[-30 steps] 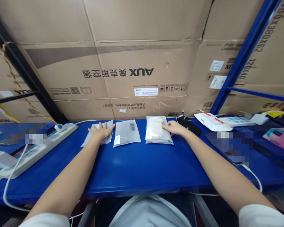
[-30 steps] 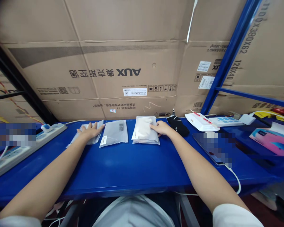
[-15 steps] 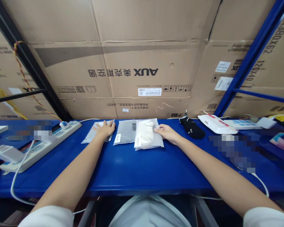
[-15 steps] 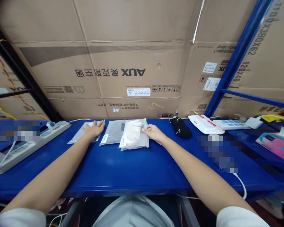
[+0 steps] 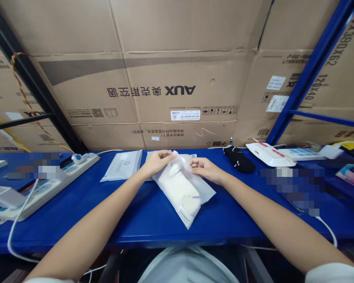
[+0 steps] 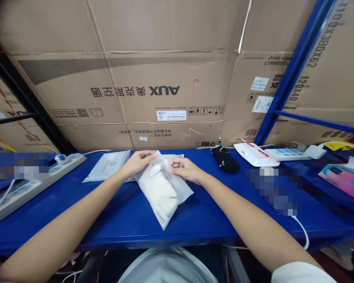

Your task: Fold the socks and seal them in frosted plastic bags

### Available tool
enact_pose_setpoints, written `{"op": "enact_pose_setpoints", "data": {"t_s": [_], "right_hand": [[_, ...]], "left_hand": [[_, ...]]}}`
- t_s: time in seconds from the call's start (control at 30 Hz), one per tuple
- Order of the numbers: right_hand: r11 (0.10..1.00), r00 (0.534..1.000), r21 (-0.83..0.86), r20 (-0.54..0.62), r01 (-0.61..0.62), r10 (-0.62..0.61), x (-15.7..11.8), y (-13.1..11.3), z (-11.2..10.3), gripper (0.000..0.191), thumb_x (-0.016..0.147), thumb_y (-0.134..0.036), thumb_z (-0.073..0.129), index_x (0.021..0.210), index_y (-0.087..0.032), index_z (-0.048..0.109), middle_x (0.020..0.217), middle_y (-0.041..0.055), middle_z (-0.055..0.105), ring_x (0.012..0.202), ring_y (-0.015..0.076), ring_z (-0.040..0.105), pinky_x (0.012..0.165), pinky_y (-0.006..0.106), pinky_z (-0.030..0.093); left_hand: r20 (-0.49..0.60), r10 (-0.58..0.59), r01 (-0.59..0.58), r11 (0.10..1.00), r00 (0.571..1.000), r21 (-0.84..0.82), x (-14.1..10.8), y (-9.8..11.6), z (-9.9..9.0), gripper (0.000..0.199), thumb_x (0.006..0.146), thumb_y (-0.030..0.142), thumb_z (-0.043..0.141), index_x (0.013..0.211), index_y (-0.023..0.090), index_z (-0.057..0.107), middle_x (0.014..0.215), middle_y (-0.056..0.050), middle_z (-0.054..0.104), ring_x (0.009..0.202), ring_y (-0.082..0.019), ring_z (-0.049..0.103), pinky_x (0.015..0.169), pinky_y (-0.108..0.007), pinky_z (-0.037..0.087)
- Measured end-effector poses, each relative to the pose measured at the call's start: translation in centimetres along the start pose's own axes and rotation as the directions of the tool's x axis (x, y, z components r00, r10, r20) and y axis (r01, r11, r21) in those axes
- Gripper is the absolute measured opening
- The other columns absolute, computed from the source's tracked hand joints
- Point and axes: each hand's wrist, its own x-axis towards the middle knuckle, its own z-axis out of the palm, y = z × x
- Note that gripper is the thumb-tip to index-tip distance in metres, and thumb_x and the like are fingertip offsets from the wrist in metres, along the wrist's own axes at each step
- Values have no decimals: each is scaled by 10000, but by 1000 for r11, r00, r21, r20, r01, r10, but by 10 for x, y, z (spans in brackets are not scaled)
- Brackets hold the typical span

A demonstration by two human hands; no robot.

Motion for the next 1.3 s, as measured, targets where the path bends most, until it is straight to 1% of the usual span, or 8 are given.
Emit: {"op": "enact_pose_setpoints", "data": {"t_s": [0.2,0.43,0.53,0.63,0.73,0.8,1.1,1.3], "right_hand": [[992,982,-127,-186,5,-29,5,6,8,395,783,-563,639,707,-179,585,633,-37,508,589,114,434,565,246,328],[991,981,-132,-193,-17,-8,8,14,5,340,770,-513,648,733,-178,602,657,-31,536,609,120,463,577,242,352],[990,982,-138,-187,-38,12,6,8,2,314,776,-480,640,714,-177,586,582,-56,478,529,94,407,516,227,302],[987,990,-145,-131,-68,49,1,-2,-4,280,771,-438,650,697,-180,573,531,-71,455,469,76,379,468,217,272],[987,997,-140,7,-80,82,-5,-12,-13,279,787,-421,653,680,-187,545,506,-65,504,431,75,421,452,211,306],[984,987,-150,111,-95,112,-9,-17,-18,278,804,-398,647,665,-191,524,494,-57,532,410,77,448,449,211,332],[966,922,-183,307,-185,235,-14,-23,-27,244,786,-344,661,660,-169,546,491,-37,575,424,93,544,472,208,414],[987,993,-154,103,-45,61,-8,-17,-22,317,786,-442,720,767,-178,546,684,-21,611,586,114,618,536,221,497]], "left_hand": [[217,-65,99,984,974,-148,-20,7,36,350,651,467,806,759,158,682,707,-29,677,605,-133,579,550,-226,419],[222,-132,165,976,966,-139,-24,7,44,383,728,548,696,706,168,655,597,12,587,524,-114,499,511,-228,366],[130,-104,123,981,986,-150,-17,3,37,384,710,543,713,665,173,621,597,20,574,537,-112,494,525,-226,371],[-76,-105,92,984,992,-152,-5,-7,22,388,684,541,731,642,179,598,609,22,584,564,-120,506,542,-225,390],[-305,-126,90,988,944,-129,5,-17,4,359,702,529,717,678,184,619,644,10,623,601,-138,538,566,-230,410],[-383,-115,84,992,917,-96,8,-21,-4,332,729,510,699,700,185,638,665,2,642,619,-147,555,581,-233,418],[-399,-32,37,999,916,5,9,-24,-5,335,719,508,691,705,174,678,704,-28,679,668,-176,586,635,-258,439],[-376,-95,80,995,922,-56,5,-17,-1,333,684,513,711,684,181,678,677,-16,673,620,-159,560,600,-251,422]]}}
